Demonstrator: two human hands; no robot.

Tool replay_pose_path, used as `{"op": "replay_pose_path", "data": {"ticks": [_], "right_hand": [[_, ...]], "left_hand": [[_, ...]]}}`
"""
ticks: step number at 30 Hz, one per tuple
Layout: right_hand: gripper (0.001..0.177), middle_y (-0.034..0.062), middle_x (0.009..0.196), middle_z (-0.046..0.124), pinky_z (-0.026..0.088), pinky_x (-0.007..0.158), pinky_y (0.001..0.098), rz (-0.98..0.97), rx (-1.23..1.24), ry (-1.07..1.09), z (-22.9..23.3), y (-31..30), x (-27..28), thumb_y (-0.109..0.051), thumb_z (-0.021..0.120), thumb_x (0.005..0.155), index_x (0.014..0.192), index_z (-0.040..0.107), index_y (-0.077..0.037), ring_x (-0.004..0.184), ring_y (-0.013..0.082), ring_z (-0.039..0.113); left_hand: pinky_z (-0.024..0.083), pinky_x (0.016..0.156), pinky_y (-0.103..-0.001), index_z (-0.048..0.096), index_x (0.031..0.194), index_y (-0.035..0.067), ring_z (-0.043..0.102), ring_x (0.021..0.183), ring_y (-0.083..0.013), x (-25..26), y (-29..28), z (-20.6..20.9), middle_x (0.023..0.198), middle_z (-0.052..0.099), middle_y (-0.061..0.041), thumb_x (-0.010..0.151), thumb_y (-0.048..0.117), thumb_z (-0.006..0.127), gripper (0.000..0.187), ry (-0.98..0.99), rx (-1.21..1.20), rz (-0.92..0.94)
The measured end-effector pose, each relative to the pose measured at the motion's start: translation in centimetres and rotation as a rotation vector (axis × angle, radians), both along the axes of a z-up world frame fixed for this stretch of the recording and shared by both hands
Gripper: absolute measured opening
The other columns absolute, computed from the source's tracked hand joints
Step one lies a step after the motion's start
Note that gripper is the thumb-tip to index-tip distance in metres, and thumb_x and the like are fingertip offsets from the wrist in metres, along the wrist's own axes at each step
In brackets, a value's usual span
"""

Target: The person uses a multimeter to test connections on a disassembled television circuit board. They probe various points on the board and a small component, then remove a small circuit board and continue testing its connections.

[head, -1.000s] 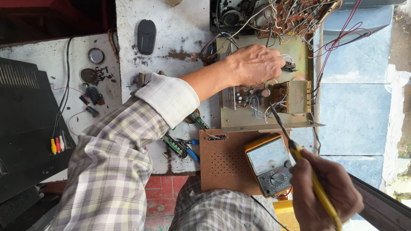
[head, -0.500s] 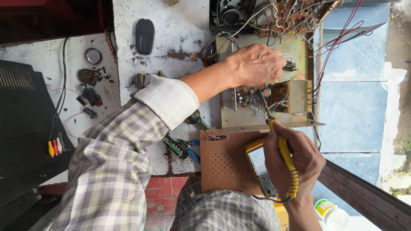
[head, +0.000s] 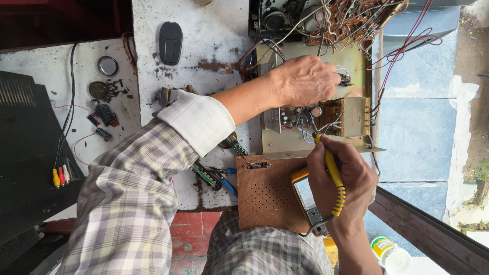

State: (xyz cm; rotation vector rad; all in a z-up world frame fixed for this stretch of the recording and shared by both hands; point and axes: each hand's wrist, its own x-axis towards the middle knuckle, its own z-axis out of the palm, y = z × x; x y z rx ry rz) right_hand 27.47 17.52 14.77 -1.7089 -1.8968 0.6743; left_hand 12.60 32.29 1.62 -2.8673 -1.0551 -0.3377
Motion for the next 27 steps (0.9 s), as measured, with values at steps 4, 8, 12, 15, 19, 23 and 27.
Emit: {"op": "replay_pose_path", "data": {"ticks": [4,8,12,15,19,23,27], "right_hand": [[0.012,0.0077,0.077,0.074,0.052,0.064,0.0225,0.001,0.023,-0.016,-0.19,0.26,-0.27,-0.010,0.075,0.096,0.104,0.076,-0.001,0.068,0.0047,0.066],[0.013,0.0076,0.075,0.074,0.052,0.062,0.0227,-0.024,-0.005,-0.023,-0.33,0.44,-0.51,-0.011,0.074,0.096,0.104,0.077,-0.001,0.067,0.0046,0.066],[0.013,0.0074,0.074,0.073,0.051,0.062,0.0225,-0.023,-0.010,-0.019,-0.32,0.36,-0.57,-0.011,0.074,0.096,0.104,0.076,-0.001,0.067,0.0046,0.066],[0.012,0.0073,0.074,0.073,0.051,0.062,0.0226,-0.017,0.006,-0.018,-0.23,0.22,-0.55,-0.010,0.073,0.096,0.103,0.075,0.000,0.067,0.0048,0.065],[0.012,0.0068,0.075,0.073,0.051,0.062,0.0223,-0.005,0.022,-0.008,-0.16,0.17,-0.47,-0.011,0.073,0.097,0.103,0.074,0.000,0.066,0.0053,0.067],[0.013,0.0085,0.071,0.071,0.052,0.060,0.0243,-0.039,0.010,-0.077,-0.09,0.00,-0.34,-0.013,0.075,0.096,0.099,0.074,0.000,0.063,0.0076,0.067],[0.013,0.0087,0.075,0.074,0.053,0.059,0.0250,-0.040,0.024,-0.070,0.03,-0.15,-0.11,-0.014,0.075,0.097,0.099,0.074,0.000,0.065,0.0091,0.070]], "left_hand": [[0.058,0.063,-0.033,0.070,0.070,0.015,0.067,0.088,-0.0169,-0.05,-0.12,0.19,0.083,0.066,0.001,0.088,0.026,0.066,0.022,-0.004,0.019,-0.003],[0.058,0.061,-0.034,0.071,0.070,0.014,0.067,0.086,-0.0172,0.00,-0.08,0.19,0.082,0.067,0.001,0.089,0.026,0.066,0.023,0.020,0.007,-0.003],[0.058,0.060,-0.033,0.071,0.071,0.014,0.068,0.086,-0.0165,0.07,-0.01,0.05,0.081,0.067,0.002,0.090,0.021,0.066,0.020,0.019,0.024,0.008],[0.058,0.060,-0.033,0.071,0.071,0.014,0.068,0.087,-0.0168,0.05,-0.02,-0.05,0.081,0.068,0.002,0.088,0.022,0.066,0.020,0.015,0.038,0.000],[0.058,0.060,-0.033,0.071,0.070,0.015,0.067,0.086,-0.0170,0.05,0.00,-0.16,0.081,0.067,0.002,0.088,0.023,0.065,0.021,-0.008,0.024,-0.008],[0.058,0.060,-0.034,0.070,0.069,0.014,0.067,0.087,-0.0170,0.02,0.01,-0.29,0.079,0.065,0.002,0.088,0.026,0.065,0.023,-0.016,0.021,-0.009],[0.058,0.061,-0.033,0.069,0.070,0.016,0.067,0.087,-0.0165,0.04,0.10,-0.26,0.083,0.064,0.001,0.089,0.021,0.066,0.020,-0.007,0.038,-0.005]]}}
